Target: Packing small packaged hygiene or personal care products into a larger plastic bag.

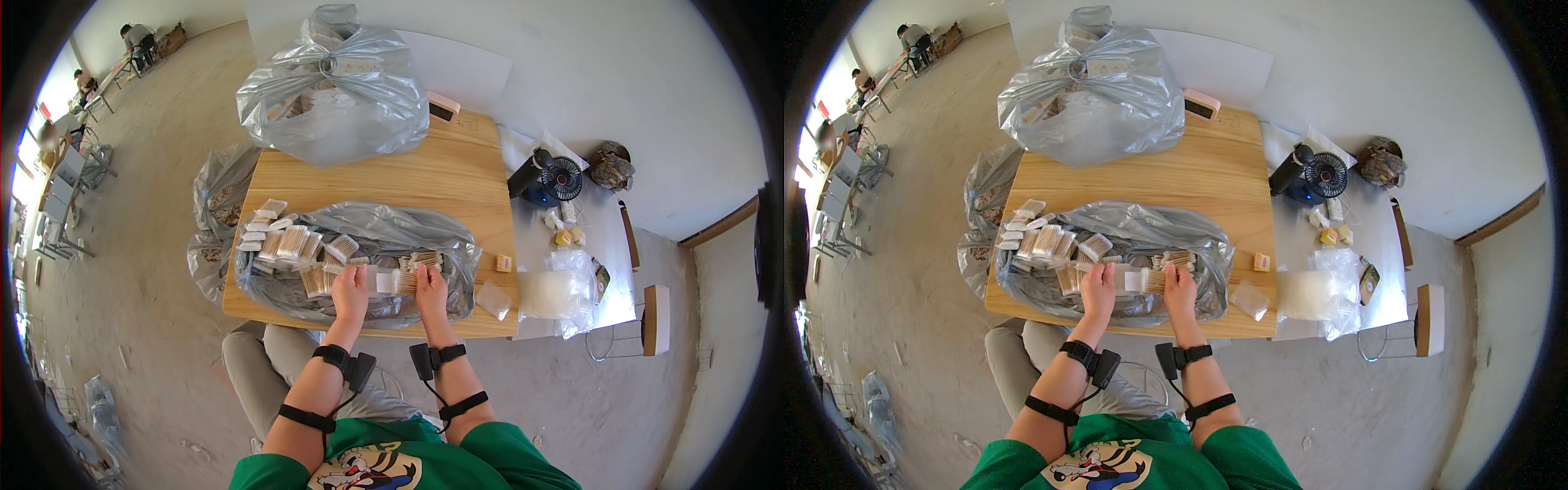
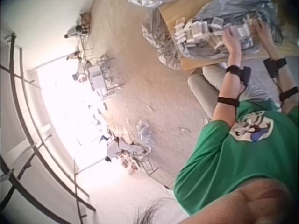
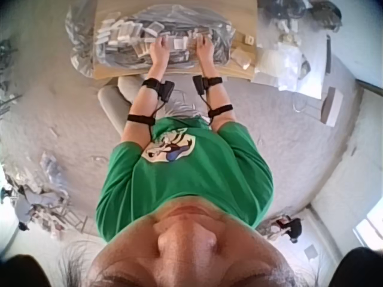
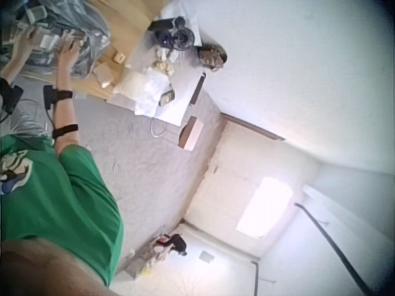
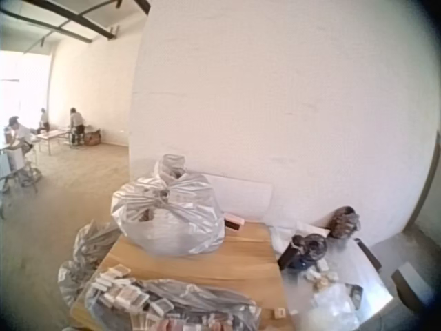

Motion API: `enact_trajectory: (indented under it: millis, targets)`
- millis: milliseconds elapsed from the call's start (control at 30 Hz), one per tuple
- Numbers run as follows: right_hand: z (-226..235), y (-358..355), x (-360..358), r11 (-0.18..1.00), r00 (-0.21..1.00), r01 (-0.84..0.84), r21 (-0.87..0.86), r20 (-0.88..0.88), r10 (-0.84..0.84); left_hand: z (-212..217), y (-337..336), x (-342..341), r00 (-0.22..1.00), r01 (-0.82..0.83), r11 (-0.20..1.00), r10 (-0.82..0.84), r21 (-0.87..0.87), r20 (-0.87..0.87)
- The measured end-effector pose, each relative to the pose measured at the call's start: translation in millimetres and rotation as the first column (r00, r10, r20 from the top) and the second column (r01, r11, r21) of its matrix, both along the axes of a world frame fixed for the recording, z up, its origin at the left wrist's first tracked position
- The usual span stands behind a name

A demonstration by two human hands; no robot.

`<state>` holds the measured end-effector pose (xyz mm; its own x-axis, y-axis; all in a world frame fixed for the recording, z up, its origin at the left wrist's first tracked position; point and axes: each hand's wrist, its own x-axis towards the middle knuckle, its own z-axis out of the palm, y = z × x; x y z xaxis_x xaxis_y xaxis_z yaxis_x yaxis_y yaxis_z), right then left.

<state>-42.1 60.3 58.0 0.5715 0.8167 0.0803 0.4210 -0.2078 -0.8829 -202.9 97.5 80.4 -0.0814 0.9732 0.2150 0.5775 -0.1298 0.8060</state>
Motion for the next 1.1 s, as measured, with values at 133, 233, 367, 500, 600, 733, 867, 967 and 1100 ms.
enact_trajectory:
  millis: [133, 233, 367, 500, 600, 733, 867, 967, 1100]
  targets:
    - [23, 8, -3, 0.998, 0.998, -0.062, -0.019, -0.033, 0.061, 1, 5, -5, 1.0, -0.023, 0.999, 0.023, -0.022, 0.017]
    - [22, 13, 0, 0.998, 0.998, -0.06, -0.001, 0.006, 0.06, 1, 6, -5, 0.999, -0.036, 0.999, 0.036, 0.001, 0.023]
    - [18, 16, 12, 0.999, 0.999, 0.011, -0.048, 0.045, -0.009, -12, 15, -25, 0.976, -0.195, 0.979, 0.188, 0.055, 0.112]
    - [3, 12, 35, 0.994, 0.999, 0.038, -0.105, 0.042, -0.034, 2, 20, -31, 0.991, -0.123, 0.991, 0.126, 0.047, -0.052]
    - [21, 8, 20, 0.993, 0.827, 0.119, -0.006, 0.554, -0.096, 20, 17, -23, 0.998, -0.063, 0.992, 0.062, 0.113, 0.014]
    - [25, -8, 11, 0.996, 0.991, -0.094, -0.012, -0.102, 0.092, 39, 13, 0, 0.986, 0.164, 0.975, -0.167, 0.149, 0.007]
    - [22, -23, -5, 0.961, 0.213, -0.258, 0.1, -0.964, 0.157, 46, 8, 8, 0.955, 0.28, 0.94, -0.251, 0.194, -0.159]
    - [11, -31, -5, 0.96, 0.261, -0.262, 0.101, -0.95, 0.171, 49, 6, 9, 0.958, 0.252, 0.955, -0.224, 0.155, -0.18]
    - [7, -37, -4, 0.964, 0.158, -0.186, 0.188, -0.963, 0.219, 43, 6, 10, 0.956, 0.265, 0.952, -0.239, 0.154, -0.168]
